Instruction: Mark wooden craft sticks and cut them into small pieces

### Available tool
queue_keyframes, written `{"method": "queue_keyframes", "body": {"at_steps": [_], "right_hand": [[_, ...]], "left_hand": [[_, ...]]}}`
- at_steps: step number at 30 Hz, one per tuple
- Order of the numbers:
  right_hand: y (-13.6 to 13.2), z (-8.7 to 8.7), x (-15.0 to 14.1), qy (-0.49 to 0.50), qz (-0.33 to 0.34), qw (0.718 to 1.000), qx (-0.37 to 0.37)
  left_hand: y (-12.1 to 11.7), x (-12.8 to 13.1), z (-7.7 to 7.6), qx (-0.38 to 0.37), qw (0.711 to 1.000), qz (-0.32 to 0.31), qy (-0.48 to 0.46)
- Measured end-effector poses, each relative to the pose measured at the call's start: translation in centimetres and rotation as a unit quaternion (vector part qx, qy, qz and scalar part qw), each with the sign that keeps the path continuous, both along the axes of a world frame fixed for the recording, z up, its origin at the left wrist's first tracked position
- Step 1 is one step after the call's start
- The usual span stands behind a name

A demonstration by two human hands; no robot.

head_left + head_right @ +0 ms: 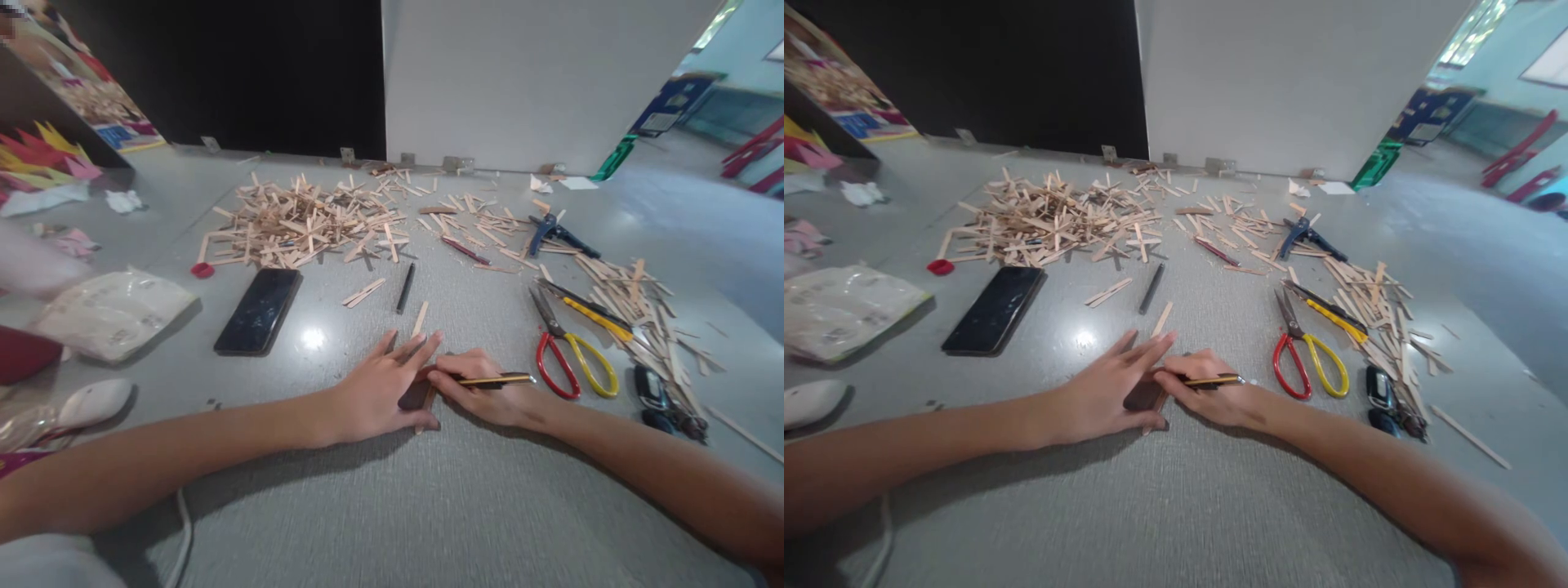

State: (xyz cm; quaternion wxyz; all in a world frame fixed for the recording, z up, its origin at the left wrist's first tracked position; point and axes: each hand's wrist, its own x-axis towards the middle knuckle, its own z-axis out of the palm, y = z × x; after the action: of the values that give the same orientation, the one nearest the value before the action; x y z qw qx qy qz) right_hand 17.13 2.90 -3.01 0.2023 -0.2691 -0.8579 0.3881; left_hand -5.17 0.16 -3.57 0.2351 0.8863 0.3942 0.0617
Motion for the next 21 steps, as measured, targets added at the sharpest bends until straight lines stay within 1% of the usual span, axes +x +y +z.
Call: {"method": "queue_keyframes", "body": {"at_steps": [9, 15, 21], "right_hand": [[0.04, -0.22, 0.07, 0.009, 0.007, 1.000, -0.010], [0.02, -0.49, -0.07, 0.023, 0.000, 1.000, 0.009], [-0.04, -0.42, -0.01, 0.009, -0.006, 1.000, -0.014]], "left_hand": [[-0.08, -0.19, -0.21, -0.005, 1.000, 0.003, -0.011], [-0.03, -0.13, 0.00, -0.021, 1.000, 0.005, -0.010], [-0.05, -0.13, 0.07, -0.024, 1.000, 0.010, -0.011]]}}
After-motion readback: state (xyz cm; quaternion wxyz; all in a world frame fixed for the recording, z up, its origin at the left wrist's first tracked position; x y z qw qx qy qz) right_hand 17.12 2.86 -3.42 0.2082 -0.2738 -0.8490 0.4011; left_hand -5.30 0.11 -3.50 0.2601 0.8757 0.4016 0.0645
